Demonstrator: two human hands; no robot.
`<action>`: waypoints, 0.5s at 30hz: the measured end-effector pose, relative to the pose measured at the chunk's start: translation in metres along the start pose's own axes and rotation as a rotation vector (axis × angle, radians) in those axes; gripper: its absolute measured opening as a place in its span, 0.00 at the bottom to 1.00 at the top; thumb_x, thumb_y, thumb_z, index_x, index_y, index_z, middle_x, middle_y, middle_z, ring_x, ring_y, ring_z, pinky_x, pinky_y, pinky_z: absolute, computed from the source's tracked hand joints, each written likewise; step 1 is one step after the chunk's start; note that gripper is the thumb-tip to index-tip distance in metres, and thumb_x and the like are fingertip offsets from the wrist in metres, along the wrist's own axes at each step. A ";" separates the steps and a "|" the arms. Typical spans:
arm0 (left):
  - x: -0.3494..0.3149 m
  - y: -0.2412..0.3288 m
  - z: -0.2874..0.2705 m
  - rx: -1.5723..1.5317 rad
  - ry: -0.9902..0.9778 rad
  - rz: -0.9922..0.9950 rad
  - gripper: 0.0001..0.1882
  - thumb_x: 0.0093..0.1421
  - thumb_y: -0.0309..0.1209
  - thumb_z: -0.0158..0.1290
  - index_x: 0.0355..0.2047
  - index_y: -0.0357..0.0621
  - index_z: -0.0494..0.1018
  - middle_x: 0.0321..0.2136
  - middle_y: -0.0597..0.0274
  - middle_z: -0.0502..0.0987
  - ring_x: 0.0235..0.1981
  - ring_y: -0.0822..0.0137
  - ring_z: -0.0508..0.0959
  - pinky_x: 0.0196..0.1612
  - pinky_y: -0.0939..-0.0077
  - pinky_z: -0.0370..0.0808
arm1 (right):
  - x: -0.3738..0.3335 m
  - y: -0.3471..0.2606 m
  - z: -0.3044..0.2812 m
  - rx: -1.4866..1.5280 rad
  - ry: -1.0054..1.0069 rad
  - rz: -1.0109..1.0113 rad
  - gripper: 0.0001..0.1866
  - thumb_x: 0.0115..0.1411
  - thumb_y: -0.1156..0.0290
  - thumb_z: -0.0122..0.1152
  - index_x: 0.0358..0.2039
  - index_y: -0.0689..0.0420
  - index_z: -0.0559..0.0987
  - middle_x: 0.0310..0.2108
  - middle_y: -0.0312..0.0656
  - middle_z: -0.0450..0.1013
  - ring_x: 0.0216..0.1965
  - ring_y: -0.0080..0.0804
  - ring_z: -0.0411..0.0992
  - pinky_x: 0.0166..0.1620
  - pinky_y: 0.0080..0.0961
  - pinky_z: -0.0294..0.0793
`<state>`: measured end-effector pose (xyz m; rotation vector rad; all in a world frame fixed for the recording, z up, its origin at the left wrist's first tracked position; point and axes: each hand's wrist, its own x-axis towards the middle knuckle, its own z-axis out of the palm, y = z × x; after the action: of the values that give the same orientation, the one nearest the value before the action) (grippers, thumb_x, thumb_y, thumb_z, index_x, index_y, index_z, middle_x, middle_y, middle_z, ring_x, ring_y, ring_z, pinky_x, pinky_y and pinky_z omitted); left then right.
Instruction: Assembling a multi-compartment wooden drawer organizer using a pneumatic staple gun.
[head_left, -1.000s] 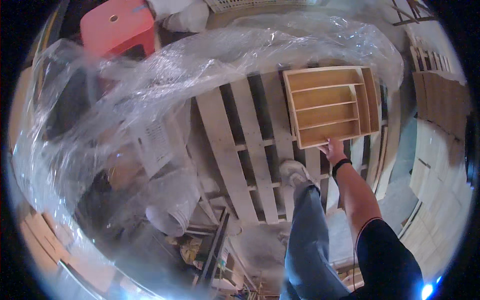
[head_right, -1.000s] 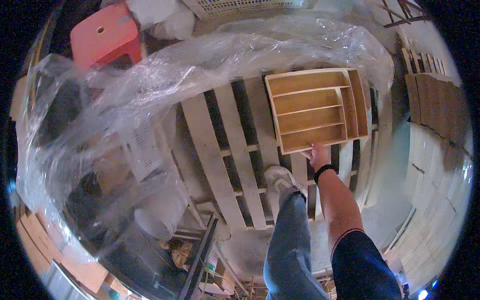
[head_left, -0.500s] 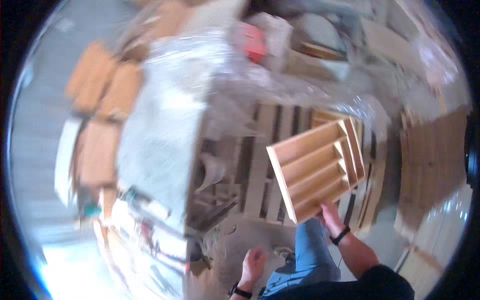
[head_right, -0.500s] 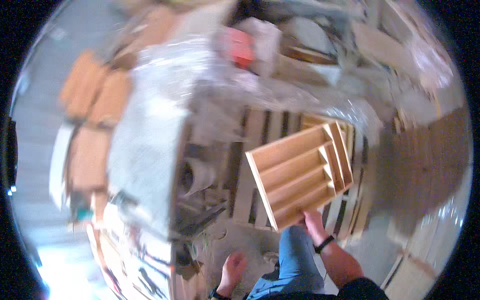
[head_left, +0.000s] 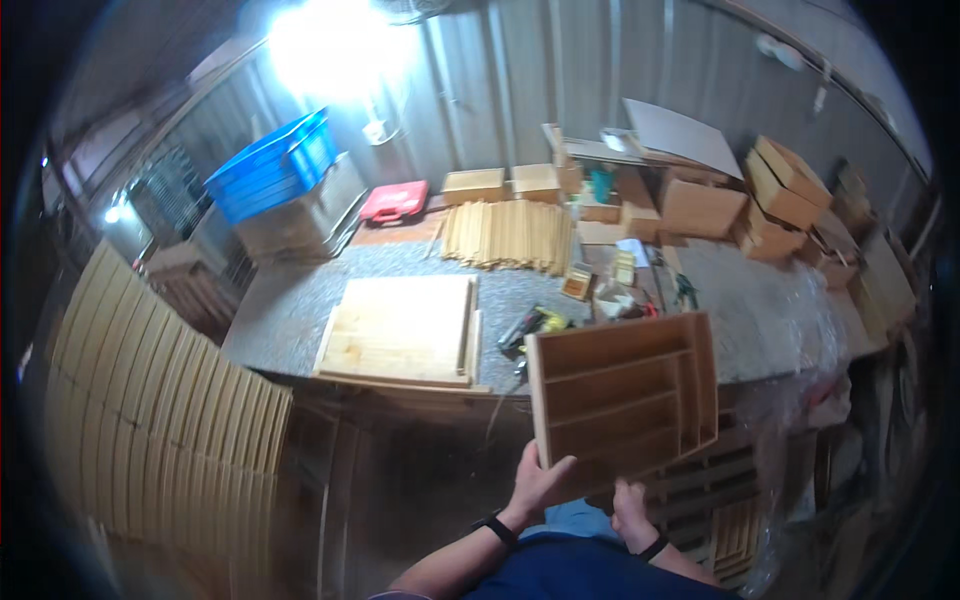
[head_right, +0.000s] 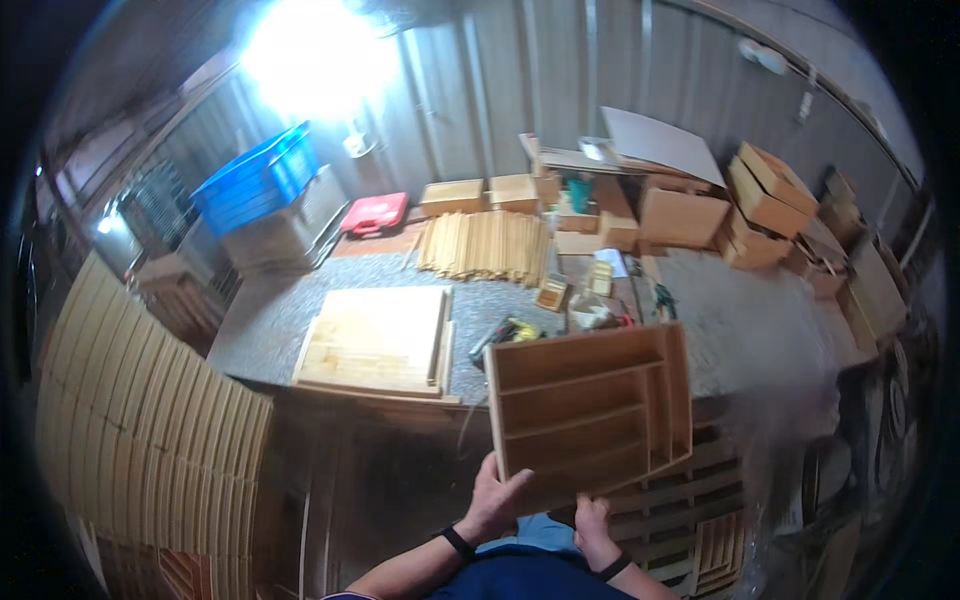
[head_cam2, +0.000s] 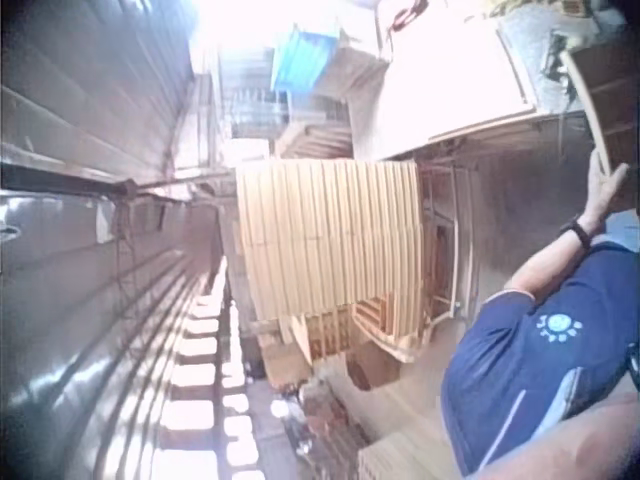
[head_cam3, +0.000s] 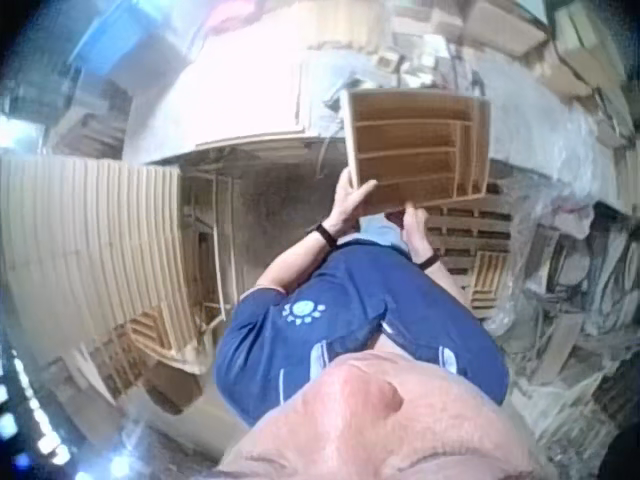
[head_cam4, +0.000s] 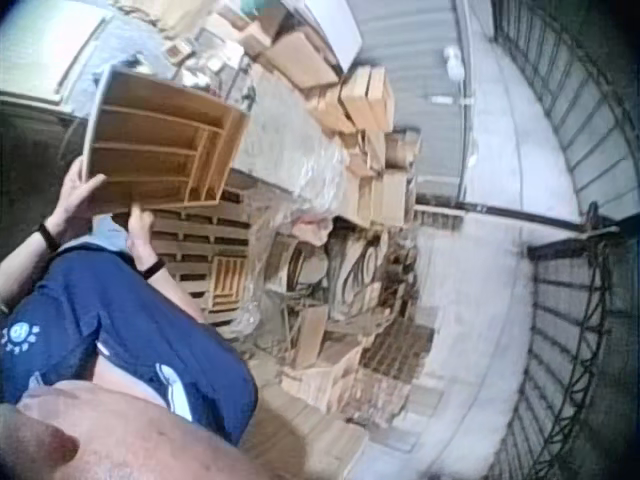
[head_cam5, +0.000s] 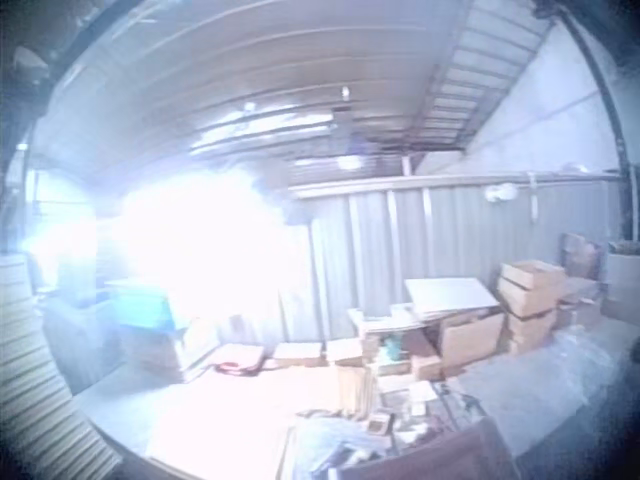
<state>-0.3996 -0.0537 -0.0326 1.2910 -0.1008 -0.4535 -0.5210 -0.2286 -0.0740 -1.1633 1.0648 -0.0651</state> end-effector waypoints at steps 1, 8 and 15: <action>0.003 0.023 -0.026 -0.094 0.035 -0.010 0.30 0.67 0.36 0.65 0.63 0.37 0.66 0.54 0.57 0.78 0.54 0.67 0.77 0.58 0.67 0.77 | -0.030 -0.050 0.035 -0.056 -0.150 0.044 0.22 0.73 0.54 0.56 0.33 0.63 0.77 0.26 0.42 0.75 0.27 0.34 0.78 0.27 0.37 0.78; 0.016 0.090 -0.261 0.042 0.371 0.068 0.41 0.65 0.51 0.66 0.66 0.34 0.66 0.59 0.54 0.76 0.60 0.63 0.75 0.65 0.66 0.70 | 0.093 -0.097 0.141 -0.531 0.026 -1.012 0.22 0.72 0.53 0.63 0.32 0.60 0.75 0.24 0.42 0.74 0.27 0.34 0.76 0.32 0.36 0.77; 0.040 0.161 -0.426 0.133 0.505 0.021 0.34 0.70 0.49 0.61 0.65 0.37 0.68 0.56 0.59 0.77 0.56 0.67 0.75 0.60 0.67 0.73 | 0.132 -0.162 0.319 -0.636 -0.379 -0.909 0.20 0.68 0.57 0.65 0.48 0.62 0.81 0.36 0.52 0.79 0.37 0.43 0.79 0.44 0.38 0.78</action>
<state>-0.1827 0.3478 -0.0096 1.4987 0.2835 -0.0932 -0.1503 -0.1468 -0.0373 -2.0716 0.1383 -0.2162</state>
